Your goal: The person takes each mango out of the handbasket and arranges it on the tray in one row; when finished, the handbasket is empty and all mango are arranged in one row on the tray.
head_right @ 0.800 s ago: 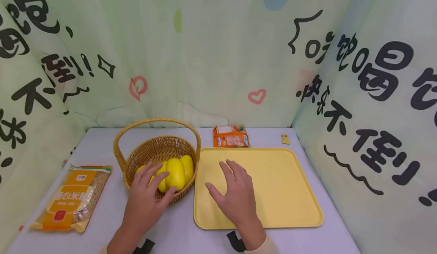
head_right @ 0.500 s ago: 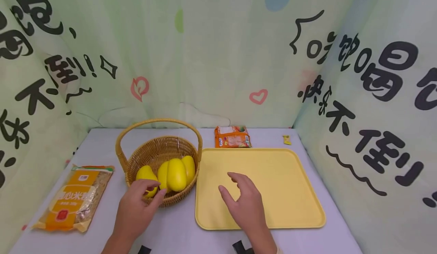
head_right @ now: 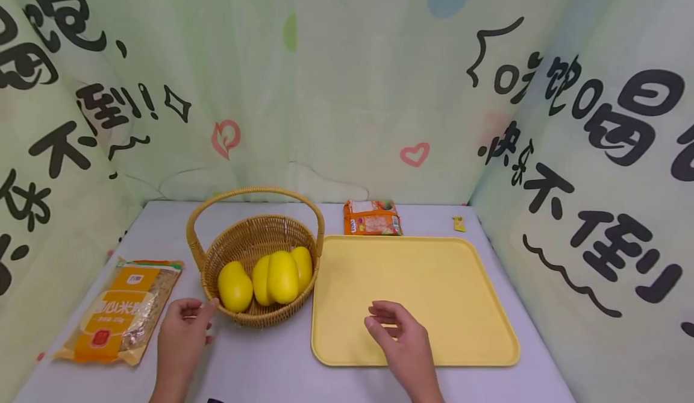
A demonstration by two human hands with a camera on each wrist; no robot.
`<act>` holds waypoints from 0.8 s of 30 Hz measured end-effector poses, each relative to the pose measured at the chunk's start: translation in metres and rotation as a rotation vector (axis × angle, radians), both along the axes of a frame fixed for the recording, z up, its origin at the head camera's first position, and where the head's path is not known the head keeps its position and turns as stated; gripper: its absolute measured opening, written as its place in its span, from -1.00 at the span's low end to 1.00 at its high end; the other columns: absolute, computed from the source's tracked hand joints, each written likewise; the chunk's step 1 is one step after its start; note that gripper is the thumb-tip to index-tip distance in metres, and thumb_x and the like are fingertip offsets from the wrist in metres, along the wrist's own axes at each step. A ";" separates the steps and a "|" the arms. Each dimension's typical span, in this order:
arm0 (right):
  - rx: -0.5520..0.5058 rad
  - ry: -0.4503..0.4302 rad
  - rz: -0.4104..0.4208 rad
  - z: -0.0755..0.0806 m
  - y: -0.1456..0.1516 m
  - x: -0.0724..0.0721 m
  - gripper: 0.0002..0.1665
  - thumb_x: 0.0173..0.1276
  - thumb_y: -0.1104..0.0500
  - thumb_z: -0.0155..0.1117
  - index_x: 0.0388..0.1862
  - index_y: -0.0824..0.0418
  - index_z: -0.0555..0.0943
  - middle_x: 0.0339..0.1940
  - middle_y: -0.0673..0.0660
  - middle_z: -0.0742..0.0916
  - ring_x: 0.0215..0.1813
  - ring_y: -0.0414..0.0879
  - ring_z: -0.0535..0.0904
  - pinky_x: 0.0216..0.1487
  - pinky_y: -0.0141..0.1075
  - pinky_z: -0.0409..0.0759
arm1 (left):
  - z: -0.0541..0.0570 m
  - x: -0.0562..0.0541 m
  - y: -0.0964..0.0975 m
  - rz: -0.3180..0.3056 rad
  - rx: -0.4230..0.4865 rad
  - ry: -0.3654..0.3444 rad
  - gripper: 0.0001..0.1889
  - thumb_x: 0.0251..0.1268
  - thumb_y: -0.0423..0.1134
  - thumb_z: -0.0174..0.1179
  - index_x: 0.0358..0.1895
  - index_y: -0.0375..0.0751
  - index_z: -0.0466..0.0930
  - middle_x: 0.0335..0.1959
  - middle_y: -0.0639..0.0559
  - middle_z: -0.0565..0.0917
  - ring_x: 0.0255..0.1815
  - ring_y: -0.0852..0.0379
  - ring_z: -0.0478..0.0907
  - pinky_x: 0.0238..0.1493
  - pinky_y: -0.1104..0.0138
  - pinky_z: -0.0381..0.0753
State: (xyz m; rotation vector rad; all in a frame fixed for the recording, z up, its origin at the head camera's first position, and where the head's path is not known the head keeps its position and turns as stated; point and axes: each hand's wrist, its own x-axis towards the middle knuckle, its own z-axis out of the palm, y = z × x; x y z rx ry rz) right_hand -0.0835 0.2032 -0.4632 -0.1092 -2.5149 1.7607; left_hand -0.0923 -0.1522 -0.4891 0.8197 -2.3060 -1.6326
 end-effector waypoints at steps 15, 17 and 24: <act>0.025 0.004 0.043 -0.006 -0.004 -0.012 -0.62 0.40 0.06 0.52 0.16 0.04 0.71 0.11 0.13 0.82 0.07 -0.23 0.73 0.05 -0.38 0.74 | -0.016 -0.012 -0.007 -0.093 0.505 0.035 -0.13 0.59 -0.20 0.15 0.77 0.19 -0.15 0.79 -0.06 -0.06 0.61 -0.25 0.29 0.13 -0.12 0.78; 0.068 0.002 0.049 -0.002 -0.006 -0.016 -0.57 0.37 -0.01 0.54 0.18 -0.02 0.71 0.11 0.07 0.82 0.09 -0.20 0.73 0.02 -0.38 0.74 | -0.017 -0.013 -0.006 -0.096 0.522 0.041 -0.13 0.58 -0.24 0.14 0.77 0.22 -0.14 0.78 -0.03 -0.04 0.57 -0.22 0.33 0.14 -0.10 0.78; 0.193 0.027 0.158 0.015 -0.026 -0.037 -0.30 0.22 -0.12 0.65 0.33 -0.07 0.64 0.21 -0.04 0.78 0.22 -0.03 0.71 -0.06 -0.32 0.76 | -0.023 -0.014 -0.002 -0.095 0.553 0.041 -0.13 0.58 -0.28 0.12 0.77 0.25 -0.15 0.79 0.07 -0.06 0.54 -0.16 0.37 0.16 0.05 0.80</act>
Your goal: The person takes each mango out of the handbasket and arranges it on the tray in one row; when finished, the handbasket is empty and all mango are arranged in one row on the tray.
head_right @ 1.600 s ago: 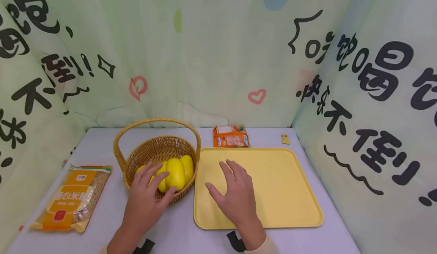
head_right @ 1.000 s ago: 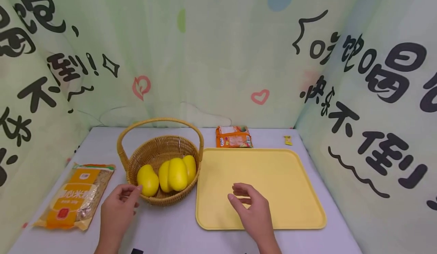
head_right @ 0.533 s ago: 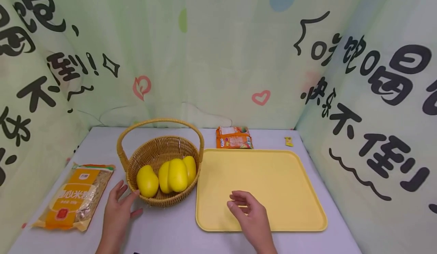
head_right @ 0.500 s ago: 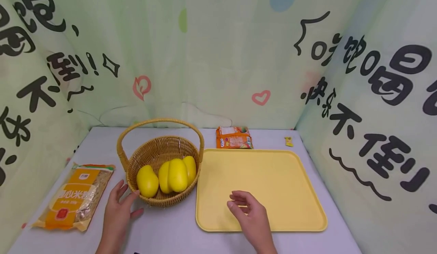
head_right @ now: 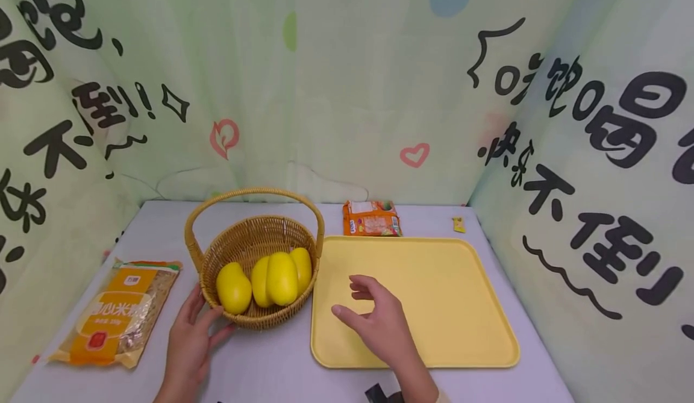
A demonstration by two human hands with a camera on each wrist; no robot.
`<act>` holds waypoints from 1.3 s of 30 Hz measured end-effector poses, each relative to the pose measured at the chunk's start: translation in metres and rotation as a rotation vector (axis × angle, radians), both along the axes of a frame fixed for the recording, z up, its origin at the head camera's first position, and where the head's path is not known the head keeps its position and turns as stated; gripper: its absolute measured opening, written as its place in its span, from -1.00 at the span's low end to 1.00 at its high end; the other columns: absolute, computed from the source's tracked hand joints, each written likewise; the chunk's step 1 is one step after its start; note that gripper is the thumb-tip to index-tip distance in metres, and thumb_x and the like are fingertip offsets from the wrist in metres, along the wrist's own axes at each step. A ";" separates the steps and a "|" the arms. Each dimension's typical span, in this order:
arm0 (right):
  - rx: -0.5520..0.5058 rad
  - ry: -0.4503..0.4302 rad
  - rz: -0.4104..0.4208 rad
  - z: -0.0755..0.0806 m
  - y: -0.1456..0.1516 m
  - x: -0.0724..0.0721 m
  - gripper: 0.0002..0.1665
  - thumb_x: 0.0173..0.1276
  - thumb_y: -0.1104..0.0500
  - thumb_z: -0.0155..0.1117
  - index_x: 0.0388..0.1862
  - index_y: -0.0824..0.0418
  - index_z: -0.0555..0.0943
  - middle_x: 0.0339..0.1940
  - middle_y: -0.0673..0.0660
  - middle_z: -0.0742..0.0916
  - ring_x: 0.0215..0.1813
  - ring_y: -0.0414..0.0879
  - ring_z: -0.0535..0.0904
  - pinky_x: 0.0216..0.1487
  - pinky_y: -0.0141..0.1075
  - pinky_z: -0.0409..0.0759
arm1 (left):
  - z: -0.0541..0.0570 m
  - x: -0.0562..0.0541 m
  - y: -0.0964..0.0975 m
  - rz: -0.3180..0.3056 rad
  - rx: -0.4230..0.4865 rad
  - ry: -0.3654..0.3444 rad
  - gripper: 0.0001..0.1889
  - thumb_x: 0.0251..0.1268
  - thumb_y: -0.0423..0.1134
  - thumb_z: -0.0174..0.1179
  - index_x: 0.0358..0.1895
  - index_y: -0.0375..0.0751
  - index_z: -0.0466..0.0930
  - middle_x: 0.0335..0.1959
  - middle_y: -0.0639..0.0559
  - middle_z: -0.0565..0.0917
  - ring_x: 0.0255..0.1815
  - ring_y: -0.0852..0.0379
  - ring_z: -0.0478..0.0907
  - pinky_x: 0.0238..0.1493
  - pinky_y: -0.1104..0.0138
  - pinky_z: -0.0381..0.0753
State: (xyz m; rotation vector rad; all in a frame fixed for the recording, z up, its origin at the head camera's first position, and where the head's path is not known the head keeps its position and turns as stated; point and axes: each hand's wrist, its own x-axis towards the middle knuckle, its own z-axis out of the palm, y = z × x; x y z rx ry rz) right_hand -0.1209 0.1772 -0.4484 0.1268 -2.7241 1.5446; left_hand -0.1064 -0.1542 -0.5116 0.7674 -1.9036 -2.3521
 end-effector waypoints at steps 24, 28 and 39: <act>0.341 0.207 0.317 0.018 -0.106 -0.056 -0.06 0.18 -0.18 0.64 0.48 0.11 0.54 0.41 0.18 0.61 0.38 0.14 0.54 0.36 0.08 0.65 | -0.005 0.001 0.004 0.048 -0.008 0.017 -0.18 0.60 -0.29 0.10 0.76 0.12 -0.09 0.79 0.04 -0.05 0.61 -0.12 0.30 0.04 0.24 0.84; 0.429 0.216 0.308 0.009 -0.117 -0.057 -0.02 0.17 -0.28 0.62 0.51 0.03 0.52 0.51 0.22 0.54 0.47 0.20 0.49 0.32 0.13 0.69 | -0.007 0.002 0.005 0.045 -0.019 0.014 -0.19 0.61 -0.29 0.09 0.76 0.11 -0.11 0.79 0.03 -0.06 0.62 -0.13 0.30 0.04 0.24 0.84; 0.595 0.195 0.285 -0.004 -0.136 -0.052 -0.06 0.20 -0.29 0.59 0.53 -0.07 0.52 0.62 0.24 0.45 0.52 0.27 0.44 0.03 0.21 0.80 | -0.008 0.001 0.005 0.052 -0.031 0.012 -0.19 0.62 -0.30 0.06 0.76 0.11 -0.11 0.79 0.02 -0.05 0.61 -0.13 0.29 0.00 0.26 0.85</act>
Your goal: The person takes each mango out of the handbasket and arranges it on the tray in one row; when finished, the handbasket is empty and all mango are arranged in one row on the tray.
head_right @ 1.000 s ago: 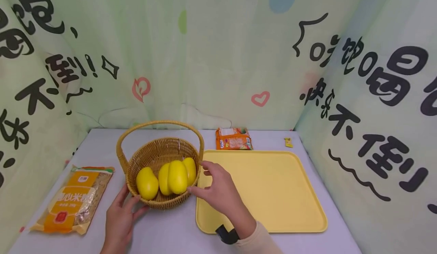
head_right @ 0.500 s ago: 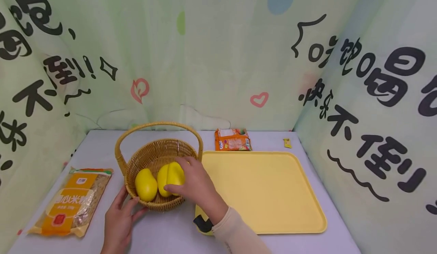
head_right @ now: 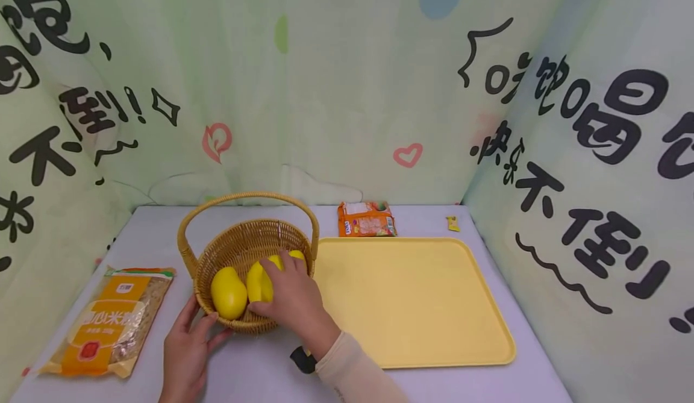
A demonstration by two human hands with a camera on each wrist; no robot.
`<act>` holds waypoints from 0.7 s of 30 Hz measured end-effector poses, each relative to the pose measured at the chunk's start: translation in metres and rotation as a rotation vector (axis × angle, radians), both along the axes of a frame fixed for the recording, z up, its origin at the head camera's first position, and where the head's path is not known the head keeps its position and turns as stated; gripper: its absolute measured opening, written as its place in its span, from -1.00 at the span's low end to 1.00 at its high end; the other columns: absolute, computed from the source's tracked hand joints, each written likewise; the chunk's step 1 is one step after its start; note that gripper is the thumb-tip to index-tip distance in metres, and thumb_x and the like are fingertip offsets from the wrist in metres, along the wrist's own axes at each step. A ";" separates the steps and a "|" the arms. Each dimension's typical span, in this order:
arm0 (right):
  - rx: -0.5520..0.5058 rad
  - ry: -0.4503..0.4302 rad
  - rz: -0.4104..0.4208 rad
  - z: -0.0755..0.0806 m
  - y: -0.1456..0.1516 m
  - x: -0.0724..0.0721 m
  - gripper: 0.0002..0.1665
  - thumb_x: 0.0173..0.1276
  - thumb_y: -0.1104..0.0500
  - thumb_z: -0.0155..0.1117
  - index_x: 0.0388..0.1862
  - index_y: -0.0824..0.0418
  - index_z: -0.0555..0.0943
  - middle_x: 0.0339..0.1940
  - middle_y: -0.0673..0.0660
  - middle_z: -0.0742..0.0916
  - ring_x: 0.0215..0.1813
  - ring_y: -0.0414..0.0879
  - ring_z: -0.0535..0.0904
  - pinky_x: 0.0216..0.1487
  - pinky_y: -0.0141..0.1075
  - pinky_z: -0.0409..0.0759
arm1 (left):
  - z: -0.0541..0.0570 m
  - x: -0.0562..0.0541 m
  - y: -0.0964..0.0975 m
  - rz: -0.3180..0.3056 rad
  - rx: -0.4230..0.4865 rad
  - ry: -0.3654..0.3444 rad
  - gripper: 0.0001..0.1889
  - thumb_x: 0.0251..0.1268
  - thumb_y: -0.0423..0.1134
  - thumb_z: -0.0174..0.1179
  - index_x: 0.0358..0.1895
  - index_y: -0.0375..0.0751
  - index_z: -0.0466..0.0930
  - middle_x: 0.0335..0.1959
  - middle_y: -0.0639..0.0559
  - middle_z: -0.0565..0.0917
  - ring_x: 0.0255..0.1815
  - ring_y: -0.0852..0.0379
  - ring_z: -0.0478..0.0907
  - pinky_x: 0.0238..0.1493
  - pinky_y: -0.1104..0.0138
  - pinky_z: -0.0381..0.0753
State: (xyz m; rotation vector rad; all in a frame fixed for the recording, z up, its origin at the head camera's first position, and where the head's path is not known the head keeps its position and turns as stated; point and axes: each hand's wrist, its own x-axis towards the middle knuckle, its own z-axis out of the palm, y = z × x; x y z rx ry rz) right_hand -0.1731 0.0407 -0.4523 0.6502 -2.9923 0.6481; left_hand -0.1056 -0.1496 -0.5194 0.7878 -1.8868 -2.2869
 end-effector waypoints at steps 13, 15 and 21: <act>0.026 0.055 -0.023 -0.012 -0.006 0.003 -0.32 0.29 -0.07 0.54 0.38 0.00 0.62 0.59 0.26 0.46 0.45 0.22 0.49 0.03 0.04 0.83 | 0.003 0.000 0.002 0.006 0.002 -0.001 -0.20 0.62 -0.30 0.06 0.76 0.11 -0.10 0.79 0.01 -0.05 0.61 -0.16 0.29 0.02 0.25 0.84; 0.014 0.058 -0.020 -0.013 -0.005 0.003 -0.33 0.31 -0.07 0.52 0.39 -0.01 0.61 0.58 0.26 0.47 0.44 0.22 0.49 0.04 0.04 0.82 | 0.003 0.000 0.002 0.006 0.000 -0.007 -0.20 0.62 -0.31 0.06 0.76 0.11 -0.10 0.79 0.02 -0.05 0.61 -0.14 0.30 0.02 0.25 0.84; -0.098 0.103 -0.002 -0.014 0.001 0.004 -0.32 0.32 -0.07 0.51 0.41 0.00 0.60 0.56 0.26 0.50 0.44 0.24 0.50 0.19 0.07 0.77 | 0.003 0.000 0.002 0.007 -0.013 -0.013 -0.20 0.62 -0.31 0.05 0.77 0.10 -0.11 0.79 0.01 -0.05 0.61 -0.13 0.30 -0.01 0.28 0.84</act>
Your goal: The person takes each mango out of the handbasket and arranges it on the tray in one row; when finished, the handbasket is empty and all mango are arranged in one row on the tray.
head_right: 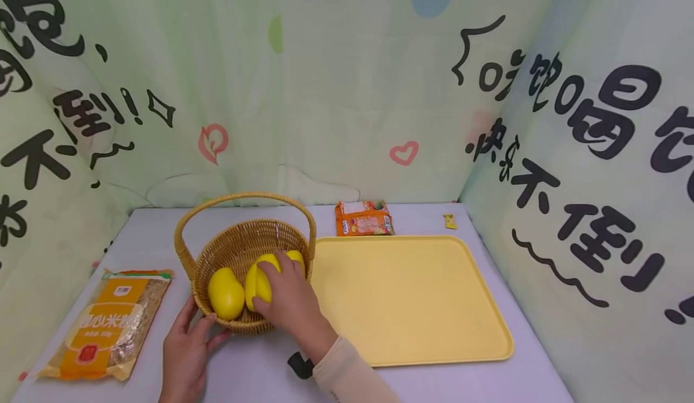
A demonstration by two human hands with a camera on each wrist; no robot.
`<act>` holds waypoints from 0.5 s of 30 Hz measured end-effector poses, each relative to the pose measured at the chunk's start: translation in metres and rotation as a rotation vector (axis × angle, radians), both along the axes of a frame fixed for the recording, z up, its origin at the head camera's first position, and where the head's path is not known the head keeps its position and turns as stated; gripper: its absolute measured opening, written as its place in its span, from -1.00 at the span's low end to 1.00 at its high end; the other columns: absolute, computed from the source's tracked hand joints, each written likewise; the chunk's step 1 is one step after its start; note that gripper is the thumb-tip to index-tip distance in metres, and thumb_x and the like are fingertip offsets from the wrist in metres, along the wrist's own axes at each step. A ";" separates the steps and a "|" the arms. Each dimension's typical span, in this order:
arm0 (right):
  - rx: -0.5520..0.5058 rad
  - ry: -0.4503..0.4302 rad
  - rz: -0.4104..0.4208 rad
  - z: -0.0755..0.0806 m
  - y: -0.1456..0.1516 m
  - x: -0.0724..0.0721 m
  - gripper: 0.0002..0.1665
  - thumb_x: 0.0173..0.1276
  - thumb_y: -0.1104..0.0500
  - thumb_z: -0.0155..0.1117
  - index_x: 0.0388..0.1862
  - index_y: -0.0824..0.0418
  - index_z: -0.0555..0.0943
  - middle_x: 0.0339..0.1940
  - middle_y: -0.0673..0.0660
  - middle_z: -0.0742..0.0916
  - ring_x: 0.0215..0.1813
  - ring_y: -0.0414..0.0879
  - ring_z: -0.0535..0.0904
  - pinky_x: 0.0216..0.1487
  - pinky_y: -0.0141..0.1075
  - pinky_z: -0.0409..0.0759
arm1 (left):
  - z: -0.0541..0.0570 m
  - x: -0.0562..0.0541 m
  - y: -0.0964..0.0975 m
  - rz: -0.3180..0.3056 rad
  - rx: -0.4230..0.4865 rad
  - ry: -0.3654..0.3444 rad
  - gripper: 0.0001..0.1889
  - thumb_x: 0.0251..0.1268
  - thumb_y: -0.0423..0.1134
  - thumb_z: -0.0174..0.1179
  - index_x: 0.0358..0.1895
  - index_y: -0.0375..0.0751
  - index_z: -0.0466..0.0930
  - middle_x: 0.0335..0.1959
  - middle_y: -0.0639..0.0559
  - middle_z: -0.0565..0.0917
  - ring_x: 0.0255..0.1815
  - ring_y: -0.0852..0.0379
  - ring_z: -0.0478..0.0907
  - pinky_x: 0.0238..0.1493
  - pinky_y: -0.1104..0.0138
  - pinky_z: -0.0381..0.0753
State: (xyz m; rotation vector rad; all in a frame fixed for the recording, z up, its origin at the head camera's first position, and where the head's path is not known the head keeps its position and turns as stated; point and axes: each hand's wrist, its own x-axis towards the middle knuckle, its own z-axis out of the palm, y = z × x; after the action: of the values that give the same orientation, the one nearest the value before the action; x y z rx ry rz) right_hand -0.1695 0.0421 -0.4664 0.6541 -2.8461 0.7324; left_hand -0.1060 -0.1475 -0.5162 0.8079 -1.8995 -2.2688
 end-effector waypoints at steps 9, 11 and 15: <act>-0.282 0.015 0.035 0.007 0.020 0.010 -0.26 0.30 -0.05 0.53 0.45 0.01 0.60 0.56 0.23 0.49 0.46 0.24 0.51 0.30 0.11 0.71 | -0.002 0.000 -0.001 -0.007 0.000 0.003 -0.20 0.63 -0.29 0.07 0.76 0.15 -0.10 0.78 0.03 -0.06 0.60 -0.14 0.30 -0.01 0.29 0.84; -0.332 0.005 0.038 0.011 0.026 0.012 -0.27 0.30 -0.04 0.54 0.45 0.01 0.60 0.58 0.23 0.48 0.48 0.24 0.49 0.31 0.13 0.70 | -0.002 0.000 -0.001 -0.005 0.001 0.005 -0.20 0.63 -0.29 0.07 0.76 0.15 -0.10 0.78 0.01 -0.05 0.60 -0.14 0.30 -0.01 0.28 0.84; -0.384 -0.001 0.023 0.018 0.038 0.015 -0.27 0.29 -0.03 0.55 0.44 0.01 0.60 0.58 0.24 0.47 0.48 0.24 0.50 0.31 0.12 0.70 | -0.002 0.000 -0.001 -0.003 0.001 0.012 -0.20 0.62 -0.30 0.08 0.76 0.12 -0.09 0.78 -0.01 -0.04 0.60 -0.14 0.30 0.00 0.27 0.84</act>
State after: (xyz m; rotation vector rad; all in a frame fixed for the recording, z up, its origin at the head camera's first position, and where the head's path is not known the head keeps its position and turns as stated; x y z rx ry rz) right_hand -0.1540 0.0799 -0.4487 0.6234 -2.5899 1.2374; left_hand -0.1058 -0.1487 -0.5184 0.7911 -1.8962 -2.2705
